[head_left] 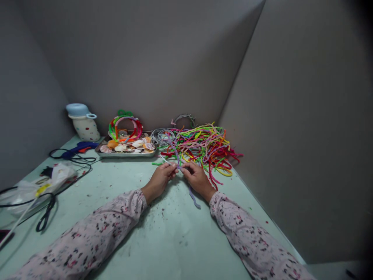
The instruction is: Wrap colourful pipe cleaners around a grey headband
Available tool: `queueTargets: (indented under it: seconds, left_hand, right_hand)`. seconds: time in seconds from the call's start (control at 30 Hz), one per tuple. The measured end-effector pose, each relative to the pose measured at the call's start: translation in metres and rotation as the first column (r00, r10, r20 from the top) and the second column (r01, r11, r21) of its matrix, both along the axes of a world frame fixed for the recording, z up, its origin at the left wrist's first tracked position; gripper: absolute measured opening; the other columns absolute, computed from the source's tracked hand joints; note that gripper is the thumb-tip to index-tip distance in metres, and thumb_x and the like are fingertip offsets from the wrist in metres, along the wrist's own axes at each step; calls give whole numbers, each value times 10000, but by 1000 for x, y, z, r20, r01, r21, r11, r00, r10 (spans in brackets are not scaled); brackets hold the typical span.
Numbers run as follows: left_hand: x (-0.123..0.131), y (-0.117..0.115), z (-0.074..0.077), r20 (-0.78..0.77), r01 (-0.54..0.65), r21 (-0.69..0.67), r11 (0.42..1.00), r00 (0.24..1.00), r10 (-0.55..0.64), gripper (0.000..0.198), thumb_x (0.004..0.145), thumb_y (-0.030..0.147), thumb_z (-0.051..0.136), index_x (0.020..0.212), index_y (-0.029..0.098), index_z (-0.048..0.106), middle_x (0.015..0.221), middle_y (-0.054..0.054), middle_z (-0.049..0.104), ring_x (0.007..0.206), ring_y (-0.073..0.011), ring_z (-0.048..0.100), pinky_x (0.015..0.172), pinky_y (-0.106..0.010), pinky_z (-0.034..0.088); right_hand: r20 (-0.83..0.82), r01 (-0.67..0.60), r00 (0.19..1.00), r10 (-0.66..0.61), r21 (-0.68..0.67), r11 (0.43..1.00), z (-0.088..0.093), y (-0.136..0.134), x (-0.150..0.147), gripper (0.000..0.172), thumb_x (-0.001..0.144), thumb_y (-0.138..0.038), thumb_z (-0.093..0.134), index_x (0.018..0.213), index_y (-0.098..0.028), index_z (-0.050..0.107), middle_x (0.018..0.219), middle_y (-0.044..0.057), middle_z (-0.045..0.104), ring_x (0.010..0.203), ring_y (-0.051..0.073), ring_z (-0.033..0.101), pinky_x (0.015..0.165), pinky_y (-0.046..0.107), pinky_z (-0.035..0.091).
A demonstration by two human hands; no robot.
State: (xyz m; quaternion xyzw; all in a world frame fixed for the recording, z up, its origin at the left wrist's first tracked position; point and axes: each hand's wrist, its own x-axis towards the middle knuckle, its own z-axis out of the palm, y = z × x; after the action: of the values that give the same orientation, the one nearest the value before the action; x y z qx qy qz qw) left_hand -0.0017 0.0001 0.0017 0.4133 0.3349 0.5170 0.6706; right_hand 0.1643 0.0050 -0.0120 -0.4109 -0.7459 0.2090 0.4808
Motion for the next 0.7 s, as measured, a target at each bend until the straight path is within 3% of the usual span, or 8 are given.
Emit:
queueTargets:
  seconds: [0.7]
  left_hand:
    - [0,2,-3,49,55,20,998,997,-56,187,775,301,672,835,145,589,689,5,581,596,-76,518,569,-181,401]
  right_hand:
    - [-4,-22,1000,22,-29,999,0,-2,0,150,876,-297,547,904,-204,661,872,32,621,816,172,569,747,291,442]
